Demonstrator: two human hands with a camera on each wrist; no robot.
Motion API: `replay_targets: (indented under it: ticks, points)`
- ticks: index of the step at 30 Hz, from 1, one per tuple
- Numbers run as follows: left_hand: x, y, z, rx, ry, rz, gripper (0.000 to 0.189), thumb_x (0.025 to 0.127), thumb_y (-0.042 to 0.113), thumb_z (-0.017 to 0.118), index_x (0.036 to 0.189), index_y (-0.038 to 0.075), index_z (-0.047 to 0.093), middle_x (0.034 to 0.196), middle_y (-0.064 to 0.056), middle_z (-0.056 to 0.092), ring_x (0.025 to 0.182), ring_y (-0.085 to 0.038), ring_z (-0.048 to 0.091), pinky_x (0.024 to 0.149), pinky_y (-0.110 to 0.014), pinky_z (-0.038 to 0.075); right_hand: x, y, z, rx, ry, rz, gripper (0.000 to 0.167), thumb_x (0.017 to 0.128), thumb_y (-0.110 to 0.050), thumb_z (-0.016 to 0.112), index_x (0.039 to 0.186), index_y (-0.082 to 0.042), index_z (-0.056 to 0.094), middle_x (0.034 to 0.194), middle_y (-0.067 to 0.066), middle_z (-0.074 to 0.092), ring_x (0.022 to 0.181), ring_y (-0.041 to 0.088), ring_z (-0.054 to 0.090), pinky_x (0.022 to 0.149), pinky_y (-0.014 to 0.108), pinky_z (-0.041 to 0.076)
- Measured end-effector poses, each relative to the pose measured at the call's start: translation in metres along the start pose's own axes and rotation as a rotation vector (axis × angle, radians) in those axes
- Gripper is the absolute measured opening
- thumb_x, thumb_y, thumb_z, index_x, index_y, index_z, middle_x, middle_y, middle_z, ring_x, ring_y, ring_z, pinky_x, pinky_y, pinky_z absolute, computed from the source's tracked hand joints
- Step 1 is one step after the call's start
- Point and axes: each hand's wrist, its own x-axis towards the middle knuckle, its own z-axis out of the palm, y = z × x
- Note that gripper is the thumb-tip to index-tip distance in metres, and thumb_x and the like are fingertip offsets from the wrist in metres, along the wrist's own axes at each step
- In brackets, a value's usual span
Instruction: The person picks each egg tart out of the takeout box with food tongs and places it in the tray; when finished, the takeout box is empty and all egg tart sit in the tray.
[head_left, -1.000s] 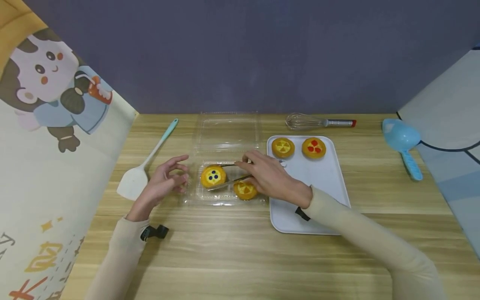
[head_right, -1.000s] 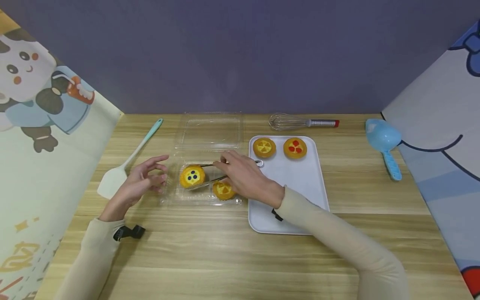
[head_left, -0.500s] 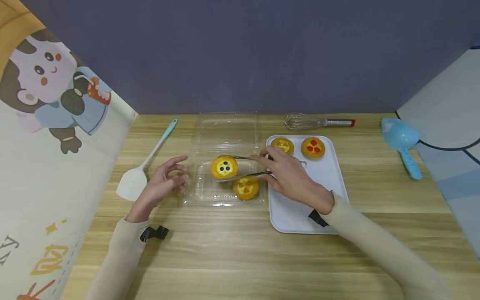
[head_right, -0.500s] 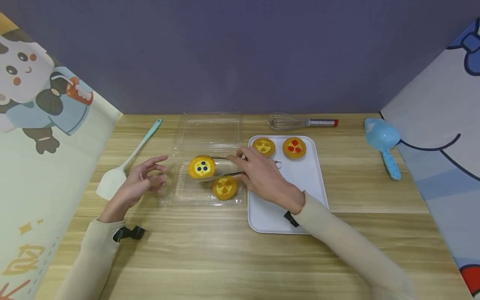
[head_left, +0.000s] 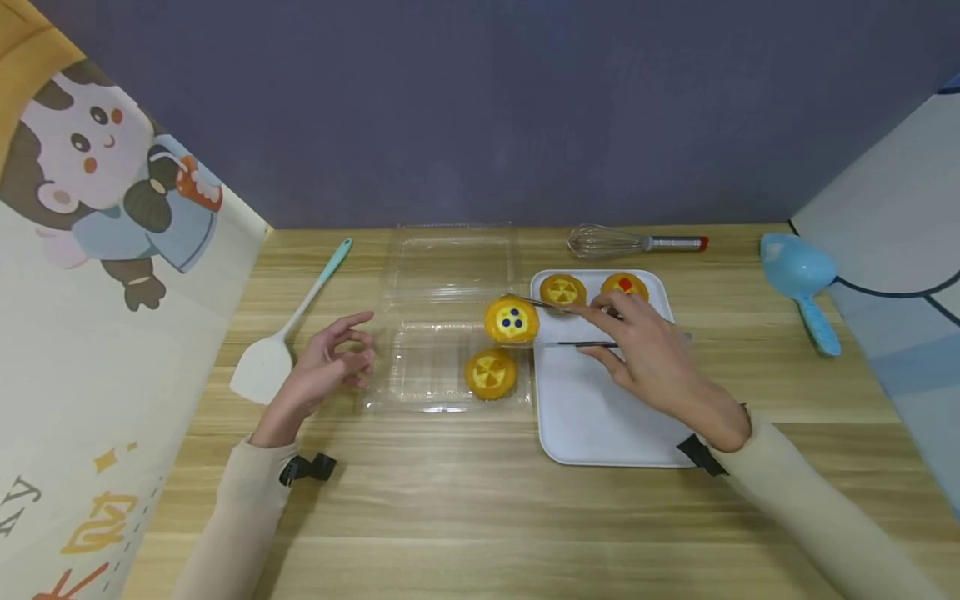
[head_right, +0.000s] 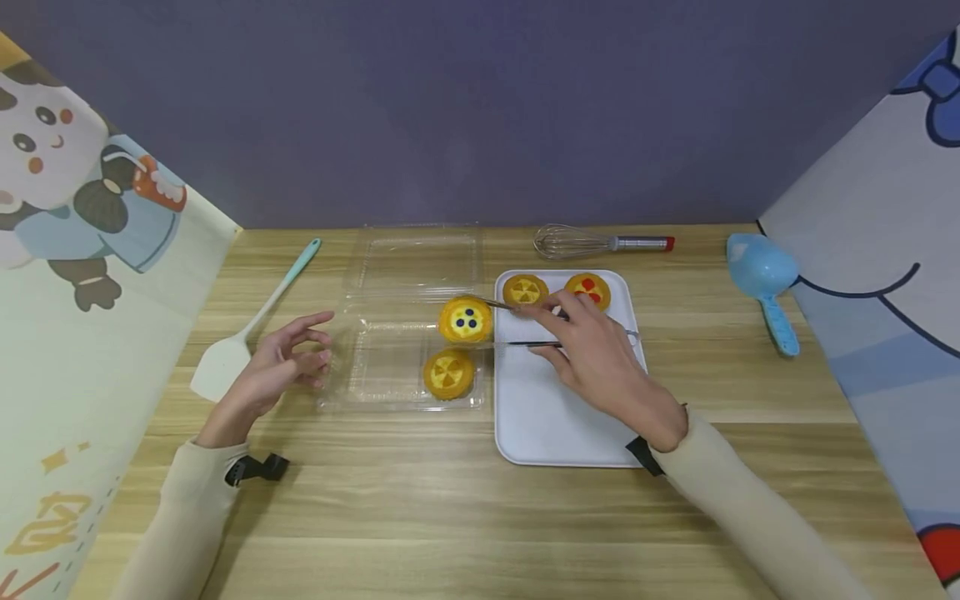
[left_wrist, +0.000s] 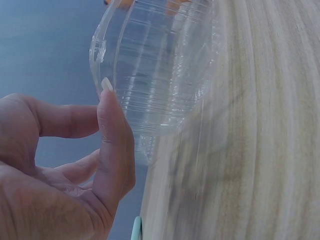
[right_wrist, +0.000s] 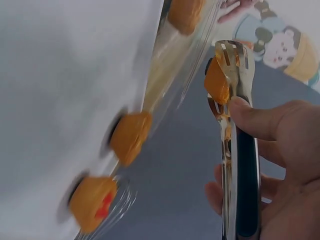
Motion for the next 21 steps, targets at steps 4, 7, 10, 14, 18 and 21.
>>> replay_targets:
  ticks: [4, 7, 10, 14, 18, 21]
  points:
    - [0.0, -0.001, 0.001, 0.003, -0.001, -0.003, 0.069, 0.102, 0.001, 0.059, 0.164, 0.01, 0.03, 0.132, -0.02, 0.05, 0.086, -0.016, 0.068, 0.068, -0.028, 0.066, -0.014, 0.012, -0.01, -0.029, -0.012, 0.058, 0.054, 0.086, -0.019, 0.086, 0.137, -0.015, 0.069, 0.116, 0.012, 0.062, 0.09, 0.027, 0.056, 0.06, 0.033, 0.045]
    - [0.0, 0.0, 0.001, 0.012, 0.0, -0.004, 0.069, 0.102, 0.002, 0.059, 0.164, 0.01, 0.03, 0.133, -0.02, 0.05, 0.086, -0.016, 0.068, 0.069, -0.029, 0.066, -0.025, 0.019, -0.015, -0.047, -0.041, 0.105, 0.055, 0.085, -0.017, 0.086, 0.137, -0.015, 0.068, 0.116, 0.012, 0.061, 0.092, 0.027, 0.056, 0.06, 0.033, 0.046]
    - [-0.002, 0.001, 0.0, 0.015, -0.001, -0.006, 0.069, 0.102, 0.002, 0.059, 0.164, 0.009, 0.029, 0.133, -0.02, 0.05, 0.087, -0.017, 0.068, 0.069, -0.03, 0.066, -0.036, 0.026, -0.016, -0.068, -0.055, 0.119, 0.056, 0.084, -0.016, 0.088, 0.136, -0.014, 0.068, 0.115, 0.013, 0.061, 0.094, 0.028, 0.057, 0.059, 0.033, 0.047]
    - [-0.002, 0.0, -0.001, 0.009, -0.001, -0.011, 0.069, 0.102, 0.001, 0.058, 0.164, 0.009, 0.029, 0.132, -0.019, 0.05, 0.087, -0.016, 0.068, 0.069, -0.029, 0.066, -0.05, 0.032, -0.012, -0.079, -0.078, 0.134, 0.056, 0.082, -0.017, 0.089, 0.135, -0.016, 0.07, 0.113, 0.012, 0.063, 0.088, 0.025, 0.057, 0.055, 0.027, 0.045]
    - [0.0, -0.002, -0.001, 0.003, -0.003, -0.013, 0.069, 0.102, 0.001, 0.058, 0.164, 0.01, 0.029, 0.132, -0.018, 0.05, 0.086, -0.016, 0.068, 0.069, -0.029, 0.066, -0.06, 0.034, -0.005, -0.067, -0.11, 0.171, 0.054, 0.082, -0.018, 0.089, 0.133, -0.017, 0.071, 0.113, 0.01, 0.063, 0.087, 0.022, 0.055, 0.054, 0.022, 0.042]
    - [0.002, -0.002, 0.0, 0.001, -0.008, -0.009, 0.069, 0.102, 0.001, 0.058, 0.164, 0.01, 0.029, 0.132, -0.019, 0.05, 0.086, -0.017, 0.068, 0.069, -0.029, 0.066, -0.065, 0.034, -0.001, -0.058, -0.11, 0.179, 0.053, 0.082, -0.018, 0.089, 0.132, -0.016, 0.071, 0.113, 0.01, 0.063, 0.088, 0.023, 0.055, 0.054, 0.021, 0.041]
